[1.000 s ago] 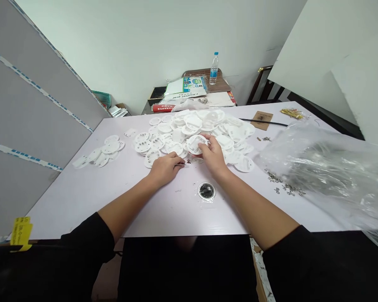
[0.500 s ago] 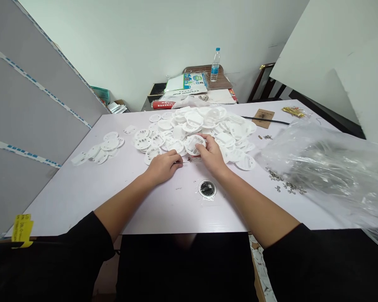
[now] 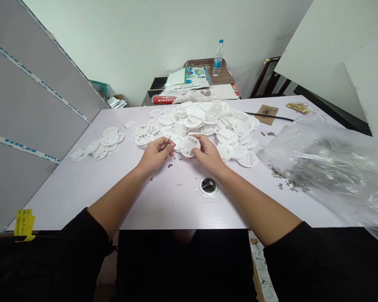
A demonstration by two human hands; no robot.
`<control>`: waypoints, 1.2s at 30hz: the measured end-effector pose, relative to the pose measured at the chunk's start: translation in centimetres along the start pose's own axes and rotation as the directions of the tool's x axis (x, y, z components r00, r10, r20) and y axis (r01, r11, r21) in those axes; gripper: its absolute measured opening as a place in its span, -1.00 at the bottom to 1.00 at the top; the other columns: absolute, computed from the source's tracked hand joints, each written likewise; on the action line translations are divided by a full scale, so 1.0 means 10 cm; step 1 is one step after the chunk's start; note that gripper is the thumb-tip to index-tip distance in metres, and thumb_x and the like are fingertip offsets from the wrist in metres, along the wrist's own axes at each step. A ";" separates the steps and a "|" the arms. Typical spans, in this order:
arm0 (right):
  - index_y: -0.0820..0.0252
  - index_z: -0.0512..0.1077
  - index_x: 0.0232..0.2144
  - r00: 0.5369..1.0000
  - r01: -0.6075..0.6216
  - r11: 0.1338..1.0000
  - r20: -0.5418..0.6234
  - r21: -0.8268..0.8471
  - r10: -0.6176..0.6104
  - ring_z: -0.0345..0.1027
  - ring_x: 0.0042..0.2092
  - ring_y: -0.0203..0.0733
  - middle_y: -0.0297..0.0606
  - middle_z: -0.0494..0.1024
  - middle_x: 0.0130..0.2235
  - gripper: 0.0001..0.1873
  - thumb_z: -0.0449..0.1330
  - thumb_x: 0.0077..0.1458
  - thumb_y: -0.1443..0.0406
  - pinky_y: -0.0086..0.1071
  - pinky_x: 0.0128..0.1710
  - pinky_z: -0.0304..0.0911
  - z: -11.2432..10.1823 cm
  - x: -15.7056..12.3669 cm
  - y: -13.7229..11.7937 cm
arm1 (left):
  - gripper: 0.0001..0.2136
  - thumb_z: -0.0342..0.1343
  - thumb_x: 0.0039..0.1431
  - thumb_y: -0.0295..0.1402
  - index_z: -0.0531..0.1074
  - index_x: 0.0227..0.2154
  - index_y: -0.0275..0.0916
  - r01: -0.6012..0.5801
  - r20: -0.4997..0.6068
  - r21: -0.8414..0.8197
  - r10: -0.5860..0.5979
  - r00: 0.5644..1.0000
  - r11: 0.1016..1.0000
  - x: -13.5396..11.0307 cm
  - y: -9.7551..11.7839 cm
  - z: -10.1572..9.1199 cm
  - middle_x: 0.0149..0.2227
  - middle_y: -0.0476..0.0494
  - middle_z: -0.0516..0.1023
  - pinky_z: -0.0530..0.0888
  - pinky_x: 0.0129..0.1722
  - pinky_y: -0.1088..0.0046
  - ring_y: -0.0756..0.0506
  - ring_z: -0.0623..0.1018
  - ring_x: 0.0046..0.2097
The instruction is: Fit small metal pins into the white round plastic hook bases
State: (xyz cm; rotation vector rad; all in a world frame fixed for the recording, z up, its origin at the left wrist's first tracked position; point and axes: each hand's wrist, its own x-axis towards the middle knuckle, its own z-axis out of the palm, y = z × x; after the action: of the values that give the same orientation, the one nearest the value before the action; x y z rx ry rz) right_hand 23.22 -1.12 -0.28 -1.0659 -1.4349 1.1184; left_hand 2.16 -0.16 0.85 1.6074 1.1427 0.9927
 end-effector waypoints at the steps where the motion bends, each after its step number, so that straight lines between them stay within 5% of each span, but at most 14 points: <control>1: 0.11 0.39 0.05 1.000 0.019 0.999 0.014 -0.037 -0.018 0.45 -0.07 -0.10 -0.23 0.53 -0.02 -0.53 0.14 0.04 0.35 -0.23 -0.11 0.43 0.00 0.00 0.01 | -0.66 0.17 0.24 -0.03 0.42 -0.24 -0.26 -0.011 0.005 -0.018 0.011 1.000 1.000 0.00 0.00 0.00 -0.41 -0.07 0.54 0.31 -0.37 0.50 0.03 0.41 -0.40; 7: 0.14 0.43 -0.01 0.995 0.077 0.982 0.070 -0.174 -0.065 0.41 -0.05 -0.09 -0.26 0.53 -0.05 -0.59 0.11 0.05 0.38 -0.24 -0.07 0.33 0.01 -0.03 0.01 | -0.61 0.19 0.19 0.02 0.47 -0.33 -0.28 -0.044 0.031 -0.012 0.045 0.999 0.999 0.00 -0.05 0.02 -0.40 -0.11 0.52 0.32 -0.42 0.48 0.00 0.42 -0.41; 15: 0.12 0.43 -0.03 0.992 0.022 0.994 0.123 -0.110 -0.008 0.42 -0.08 -0.08 -0.27 0.52 -0.10 -0.63 0.12 0.07 0.34 -0.21 -0.08 0.37 0.03 -0.05 0.03 | -0.58 0.12 0.24 0.07 0.43 -0.38 -0.25 -0.170 -0.070 0.030 0.172 0.983 0.985 0.00 -0.09 0.05 -0.46 -0.06 0.32 0.24 -0.47 0.47 0.02 0.26 -0.44; 19: 0.10 0.43 -0.04 0.992 0.012 0.991 0.128 -0.133 0.005 0.42 -0.07 -0.07 -0.28 0.52 -0.12 -0.64 0.14 0.07 0.33 -0.20 -0.07 0.38 0.03 -0.05 0.04 | -0.57 0.08 0.26 0.10 0.39 -0.35 -0.23 -0.113 -0.053 -0.091 0.108 0.993 0.989 0.02 -0.10 0.04 -0.51 -0.02 0.25 0.14 -0.53 0.47 0.05 0.16 -0.52; 31: 0.18 0.42 -0.02 0.993 -0.040 0.998 0.106 -0.043 0.045 0.46 -0.11 -0.09 -0.20 0.54 -0.08 -0.63 0.20 0.09 0.28 -0.20 -0.13 0.41 0.06 -0.06 -0.06 | -0.66 0.32 0.09 -0.16 0.58 -0.11 -0.22 0.035 0.001 -0.160 -0.036 0.999 0.986 0.02 -0.09 -0.01 -0.41 -0.05 0.48 0.31 -0.46 0.54 0.09 0.29 -0.49; 36: 0.17 0.33 0.08 0.995 -0.075 0.997 0.056 -0.029 0.076 0.39 -0.35 -0.22 -0.29 0.53 -0.32 -0.49 0.26 0.07 0.24 -0.30 -0.32 0.32 0.06 -0.06 -0.08 | -0.67 0.31 0.10 -0.15 0.60 -0.14 -0.23 -0.001 -0.068 -0.070 -0.004 0.998 0.998 0.03 -0.07 -0.03 -0.37 -0.09 0.55 0.29 -0.48 0.52 0.07 0.31 -0.49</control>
State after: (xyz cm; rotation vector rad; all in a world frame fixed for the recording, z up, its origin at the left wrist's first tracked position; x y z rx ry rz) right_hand 22.63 -1.89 0.31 -1.1236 -1.4688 1.1948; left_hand 1.75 0.30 0.29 1.5271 1.1420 1.0819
